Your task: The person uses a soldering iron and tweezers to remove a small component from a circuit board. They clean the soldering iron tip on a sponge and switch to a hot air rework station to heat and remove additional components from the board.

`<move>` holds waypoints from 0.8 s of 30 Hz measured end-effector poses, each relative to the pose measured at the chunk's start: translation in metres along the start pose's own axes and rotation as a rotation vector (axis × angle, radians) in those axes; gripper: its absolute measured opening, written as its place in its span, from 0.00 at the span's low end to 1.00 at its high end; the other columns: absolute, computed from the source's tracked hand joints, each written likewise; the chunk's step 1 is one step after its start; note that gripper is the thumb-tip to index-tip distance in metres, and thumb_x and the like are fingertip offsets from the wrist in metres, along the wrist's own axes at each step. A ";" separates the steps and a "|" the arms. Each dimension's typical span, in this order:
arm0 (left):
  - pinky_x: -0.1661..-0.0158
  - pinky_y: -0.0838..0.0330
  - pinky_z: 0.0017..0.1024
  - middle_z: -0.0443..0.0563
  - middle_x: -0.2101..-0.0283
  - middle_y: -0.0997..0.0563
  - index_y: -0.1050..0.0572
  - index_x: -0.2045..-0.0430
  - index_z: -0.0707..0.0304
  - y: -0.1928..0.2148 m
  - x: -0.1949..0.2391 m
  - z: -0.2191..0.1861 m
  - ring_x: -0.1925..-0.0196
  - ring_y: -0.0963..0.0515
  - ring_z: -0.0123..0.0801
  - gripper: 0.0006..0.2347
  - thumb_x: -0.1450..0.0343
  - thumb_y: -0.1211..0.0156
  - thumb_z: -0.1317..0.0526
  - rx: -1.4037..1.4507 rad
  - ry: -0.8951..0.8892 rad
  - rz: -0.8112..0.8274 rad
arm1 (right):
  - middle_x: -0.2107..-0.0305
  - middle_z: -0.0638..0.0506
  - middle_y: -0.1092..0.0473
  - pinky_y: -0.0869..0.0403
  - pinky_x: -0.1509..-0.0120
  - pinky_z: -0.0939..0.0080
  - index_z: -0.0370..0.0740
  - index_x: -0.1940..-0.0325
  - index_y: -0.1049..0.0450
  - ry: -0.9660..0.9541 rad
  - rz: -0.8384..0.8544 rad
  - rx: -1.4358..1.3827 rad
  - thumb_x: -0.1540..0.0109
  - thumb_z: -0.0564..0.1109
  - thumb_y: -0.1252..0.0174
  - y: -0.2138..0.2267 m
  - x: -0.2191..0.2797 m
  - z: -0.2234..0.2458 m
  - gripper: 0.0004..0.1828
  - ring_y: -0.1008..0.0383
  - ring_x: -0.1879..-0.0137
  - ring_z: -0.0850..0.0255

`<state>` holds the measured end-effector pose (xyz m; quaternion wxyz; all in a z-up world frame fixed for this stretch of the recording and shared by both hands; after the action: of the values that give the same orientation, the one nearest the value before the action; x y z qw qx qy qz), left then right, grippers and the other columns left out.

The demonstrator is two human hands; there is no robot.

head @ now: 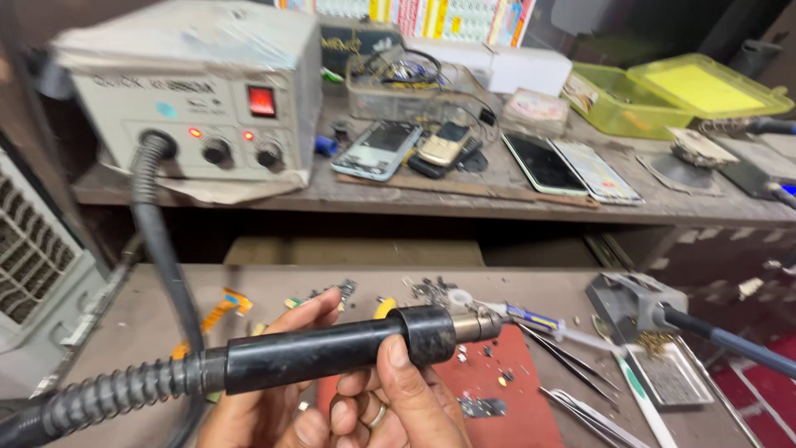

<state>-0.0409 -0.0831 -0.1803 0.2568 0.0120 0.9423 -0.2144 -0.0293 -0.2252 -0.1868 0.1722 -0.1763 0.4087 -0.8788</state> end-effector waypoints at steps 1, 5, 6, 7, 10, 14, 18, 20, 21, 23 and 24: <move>0.31 0.38 0.46 0.72 0.28 0.33 0.37 0.32 0.70 -0.022 0.002 -0.015 0.25 0.34 0.52 0.26 0.25 0.39 0.61 -0.118 -0.135 0.072 | 0.73 0.45 0.28 0.27 0.65 0.62 0.31 0.55 0.27 -0.003 0.045 0.005 0.33 0.61 0.43 0.002 0.001 0.001 0.26 0.26 0.69 0.60; 0.48 0.28 0.41 0.78 0.33 0.29 0.33 0.37 0.75 -0.058 -0.007 -0.016 0.51 0.26 0.43 0.23 0.27 0.36 0.67 0.142 -0.037 -0.004 | 0.66 0.49 0.27 0.26 0.55 0.63 0.34 0.46 0.27 0.083 -0.020 0.050 0.35 0.60 0.44 0.021 0.004 0.003 0.27 0.26 0.61 0.64; 0.48 0.27 0.43 0.80 0.36 0.27 0.31 0.40 0.77 -0.061 -0.010 -0.017 0.52 0.25 0.44 0.21 0.27 0.36 0.67 0.111 -0.029 -0.040 | 0.65 0.48 0.26 0.27 0.56 0.64 0.32 0.47 0.28 0.059 -0.032 0.064 0.36 0.61 0.45 0.024 0.006 0.001 0.29 0.26 0.62 0.64; 0.48 0.26 0.44 0.82 0.38 0.25 0.29 0.43 0.79 -0.062 -0.013 -0.019 0.53 0.24 0.46 0.19 0.27 0.36 0.67 0.079 -0.021 -0.075 | 0.65 0.47 0.26 0.28 0.58 0.65 0.30 0.48 0.28 0.035 -0.045 0.077 0.36 0.62 0.46 0.028 0.009 0.000 0.30 0.27 0.62 0.64; 0.34 0.34 0.50 0.75 0.44 0.21 0.29 0.46 0.75 -0.084 -0.025 -0.039 0.33 0.23 0.54 0.16 0.26 0.38 0.64 -0.029 -0.142 0.080 | 0.54 0.45 0.23 0.30 0.55 0.65 0.44 0.31 0.34 0.043 0.051 -0.061 0.33 0.56 0.43 0.027 0.017 0.001 0.29 0.27 0.57 0.65; 0.34 0.30 0.55 0.69 0.46 0.22 0.31 0.47 0.75 -0.093 -0.035 -0.045 0.36 0.22 0.54 0.16 0.25 0.39 0.62 -0.049 -0.123 0.007 | 0.63 0.47 0.23 0.24 0.47 0.61 0.31 0.41 0.27 -0.057 0.092 0.155 0.37 0.51 0.40 0.050 0.021 -0.003 0.26 0.22 0.57 0.63; 0.32 0.31 0.52 0.65 0.48 0.22 0.33 0.45 0.74 -0.105 -0.052 -0.050 0.37 0.22 0.50 0.18 0.23 0.43 0.58 -0.176 -0.092 0.066 | 0.66 0.43 0.20 0.21 0.47 0.59 0.25 0.48 0.22 0.008 0.003 0.448 0.37 0.45 0.39 0.102 0.036 0.016 0.20 0.18 0.58 0.61; 0.33 0.28 0.50 0.63 0.49 0.21 0.33 0.45 0.74 -0.107 -0.056 -0.049 0.39 0.20 0.48 0.18 0.23 0.44 0.57 -0.226 -0.061 0.071 | 0.68 0.40 0.20 0.21 0.52 0.59 0.23 0.48 0.22 0.154 0.001 0.533 0.37 0.41 0.39 0.126 0.047 0.049 0.18 0.19 0.61 0.59; 0.35 0.27 0.49 0.63 0.49 0.22 0.32 0.45 0.74 -0.107 -0.058 -0.049 0.40 0.20 0.47 0.18 0.23 0.44 0.57 -0.234 -0.046 0.068 | 0.69 0.38 0.20 0.22 0.56 0.60 0.20 0.47 0.22 0.288 -0.009 0.579 0.37 0.39 0.38 0.133 0.055 0.072 0.18 0.20 0.64 0.59; 0.36 0.24 0.47 0.62 0.49 0.22 0.32 0.45 0.74 -0.108 -0.062 -0.048 0.41 0.19 0.45 0.18 0.23 0.45 0.57 -0.251 -0.035 0.066 | 0.70 0.38 0.21 0.19 0.63 0.58 0.21 0.46 0.23 0.398 -0.232 0.628 0.34 0.39 0.38 0.160 0.079 0.111 0.17 0.19 0.67 0.57; 0.37 0.24 0.46 0.61 0.49 0.23 0.32 0.45 0.75 -0.111 -0.063 -0.047 0.41 0.19 0.44 0.18 0.23 0.45 0.58 -0.264 -0.038 0.068 | 0.70 0.37 0.21 0.20 0.66 0.57 0.23 0.44 0.24 0.441 -0.295 0.690 0.34 0.38 0.39 0.167 0.088 0.131 0.17 0.20 0.69 0.57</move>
<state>-0.0231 -0.1590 -0.0688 0.2810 0.0058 0.9564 -0.0801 -0.0209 -0.4521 -0.2226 0.0020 0.0271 0.0887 -0.9957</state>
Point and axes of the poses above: each hand's wrist, its own x-axis away from the middle knuckle, its own y-axis out of the back of the hand, z = x × y, the point moved 9 cm from there along -x, towards the middle knuckle
